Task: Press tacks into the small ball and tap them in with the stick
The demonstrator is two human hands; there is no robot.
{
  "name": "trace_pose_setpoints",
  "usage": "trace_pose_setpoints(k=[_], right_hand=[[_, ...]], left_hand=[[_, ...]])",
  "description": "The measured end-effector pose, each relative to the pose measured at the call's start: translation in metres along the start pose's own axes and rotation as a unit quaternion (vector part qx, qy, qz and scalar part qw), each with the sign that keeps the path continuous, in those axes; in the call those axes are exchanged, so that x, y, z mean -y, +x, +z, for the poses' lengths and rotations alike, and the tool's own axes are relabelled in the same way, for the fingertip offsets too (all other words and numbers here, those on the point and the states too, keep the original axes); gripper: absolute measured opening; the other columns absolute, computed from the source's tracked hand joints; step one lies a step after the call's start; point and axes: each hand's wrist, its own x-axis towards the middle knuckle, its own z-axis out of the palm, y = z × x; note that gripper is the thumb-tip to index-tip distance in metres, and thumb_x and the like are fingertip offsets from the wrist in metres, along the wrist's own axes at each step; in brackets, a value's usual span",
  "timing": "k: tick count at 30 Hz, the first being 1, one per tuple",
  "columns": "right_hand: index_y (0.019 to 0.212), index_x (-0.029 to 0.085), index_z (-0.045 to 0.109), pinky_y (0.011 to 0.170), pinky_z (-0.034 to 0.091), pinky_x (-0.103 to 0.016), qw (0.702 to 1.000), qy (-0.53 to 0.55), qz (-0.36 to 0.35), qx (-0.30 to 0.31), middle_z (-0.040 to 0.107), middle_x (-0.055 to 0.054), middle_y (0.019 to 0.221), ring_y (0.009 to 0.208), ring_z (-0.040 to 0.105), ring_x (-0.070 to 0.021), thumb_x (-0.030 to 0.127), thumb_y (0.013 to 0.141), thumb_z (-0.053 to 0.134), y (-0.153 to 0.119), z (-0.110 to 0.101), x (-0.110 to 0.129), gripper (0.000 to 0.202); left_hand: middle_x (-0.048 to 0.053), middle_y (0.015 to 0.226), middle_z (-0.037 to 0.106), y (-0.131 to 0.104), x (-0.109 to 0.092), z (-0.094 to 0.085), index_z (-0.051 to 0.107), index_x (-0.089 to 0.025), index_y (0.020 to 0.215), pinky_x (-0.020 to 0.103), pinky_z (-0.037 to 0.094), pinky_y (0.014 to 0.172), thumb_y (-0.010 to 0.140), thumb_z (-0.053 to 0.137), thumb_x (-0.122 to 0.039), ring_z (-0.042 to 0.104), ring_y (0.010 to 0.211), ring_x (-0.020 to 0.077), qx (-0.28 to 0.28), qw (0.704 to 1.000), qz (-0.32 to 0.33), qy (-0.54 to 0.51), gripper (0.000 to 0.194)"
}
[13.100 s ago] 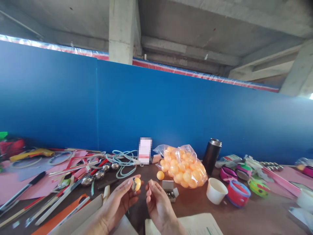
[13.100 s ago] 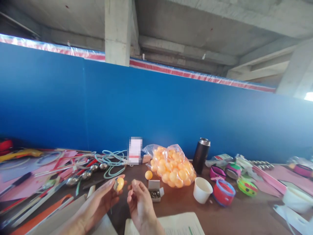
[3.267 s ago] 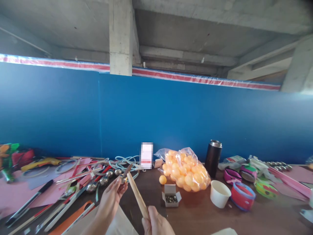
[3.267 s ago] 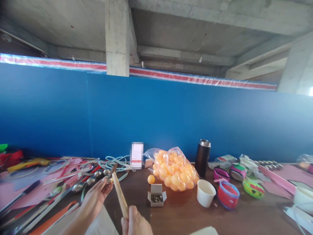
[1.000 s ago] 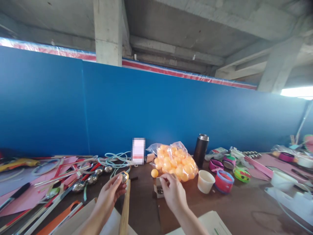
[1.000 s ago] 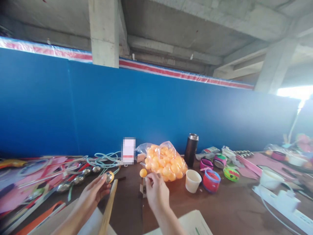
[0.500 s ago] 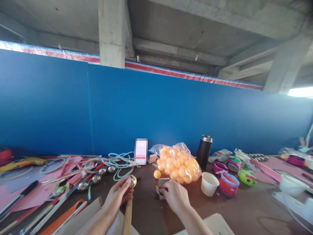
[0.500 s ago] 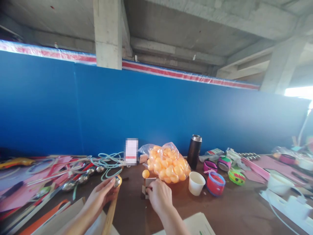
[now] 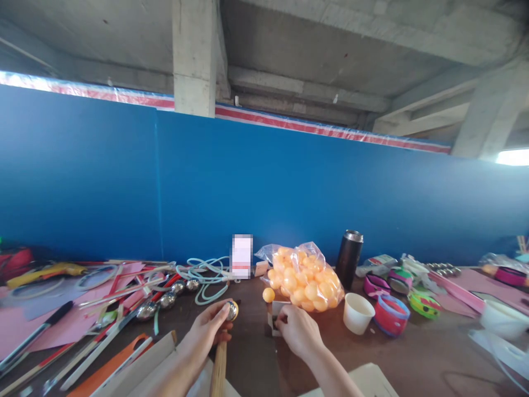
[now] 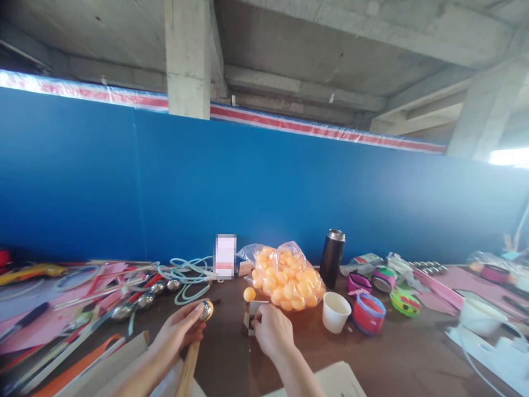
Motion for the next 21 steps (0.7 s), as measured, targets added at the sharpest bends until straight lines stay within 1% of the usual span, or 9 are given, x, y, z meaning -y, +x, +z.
trace_pose_setpoints(k=[4,7,9,11,13,16,19,21], right_hand=[[0.068,0.022,0.058,0.054,0.031,-0.022,1.000,-0.007,-0.005,-0.016,0.063,0.000,0.074,0.070,0.058,-0.0156,0.023,0.074,0.053,0.000,0.002,-0.001,0.007],[0.070,0.022,0.055,0.053,0.031,-0.022,0.998,-0.003,-0.008,-0.059,0.063,0.000,0.073,0.068,0.058,-0.0155,0.024,0.078,0.048,0.000,0.000,0.001,0.011],[0.073,0.022,0.054,0.052,0.033,-0.022,0.995,0.033,-0.013,-0.095,0.062,0.000,0.073,0.066,0.058,-0.0151,0.026,0.081,0.045,0.000,-0.002,0.003,0.013],[0.077,0.021,0.052,0.052,0.037,-0.021,0.987,0.125,-0.019,-0.098,0.061,0.000,0.070,0.061,0.058,-0.0139,0.029,0.084,0.042,-0.002,-0.003,0.008,0.015],[0.078,0.020,0.050,0.049,0.041,-0.021,0.965,0.252,-0.022,-0.071,0.059,0.001,0.064,0.055,0.058,-0.0133,0.033,0.085,0.039,-0.004,-0.001,0.014,0.018],[0.079,0.019,0.049,0.045,0.045,-0.021,0.913,0.407,-0.026,-0.029,0.057,-0.001,0.066,0.056,0.059,-0.0146,0.039,0.083,0.043,-0.010,0.003,0.026,0.021],[0.086,0.018,0.052,0.047,0.049,-0.024,0.876,0.482,-0.035,-0.006,0.058,-0.003,0.077,0.062,0.061,-0.0166,0.042,0.079,0.051,-0.015,0.005,0.037,0.026],[0.092,0.018,0.054,0.050,0.051,-0.025,0.868,0.494,-0.043,0.005,0.057,-0.004,0.081,0.065,0.061,-0.0168,0.042,0.079,0.050,-0.019,0.005,0.042,0.028]], left_hand=[[0.008,0.077,0.066,-0.002,-0.002,0.002,0.066,-0.015,0.095,0.023,0.048,0.048,0.061,0.070,-0.033,0.059,0.057,0.0129,-0.007,1.000,0.001,0.005,0.039],[0.007,0.074,0.065,-0.003,-0.004,0.003,0.066,-0.015,0.095,0.023,0.048,0.048,0.061,0.070,-0.033,0.058,0.057,0.0125,-0.004,1.000,0.001,0.005,0.039],[0.006,0.072,0.064,-0.003,-0.005,0.003,0.066,-0.014,0.095,0.023,0.047,0.048,0.061,0.070,-0.034,0.057,0.056,0.0122,0.000,1.000,-0.002,0.000,0.040],[0.005,0.072,0.063,-0.003,-0.005,0.003,0.065,-0.014,0.096,0.023,0.047,0.049,0.061,0.070,-0.035,0.057,0.056,0.0117,0.003,1.000,-0.007,-0.006,0.041],[0.005,0.074,0.063,-0.003,-0.005,0.003,0.065,-0.014,0.096,0.022,0.047,0.049,0.061,0.069,-0.035,0.056,0.057,0.0112,0.005,1.000,-0.009,-0.012,0.041],[0.006,0.076,0.063,-0.005,-0.005,0.004,0.065,-0.015,0.097,0.022,0.048,0.052,0.062,0.069,-0.035,0.057,0.059,0.0112,0.028,0.999,-0.016,-0.023,0.041],[0.007,0.077,0.063,-0.007,-0.004,0.005,0.064,-0.015,0.100,0.023,0.049,0.054,0.064,0.068,-0.035,0.057,0.060,0.0117,0.078,0.996,-0.032,-0.037,0.042],[0.007,0.079,0.064,-0.009,-0.004,0.005,0.063,-0.016,0.102,0.023,0.050,0.056,0.065,0.067,-0.035,0.058,0.062,0.0122,0.104,0.993,-0.040,-0.041,0.042]])
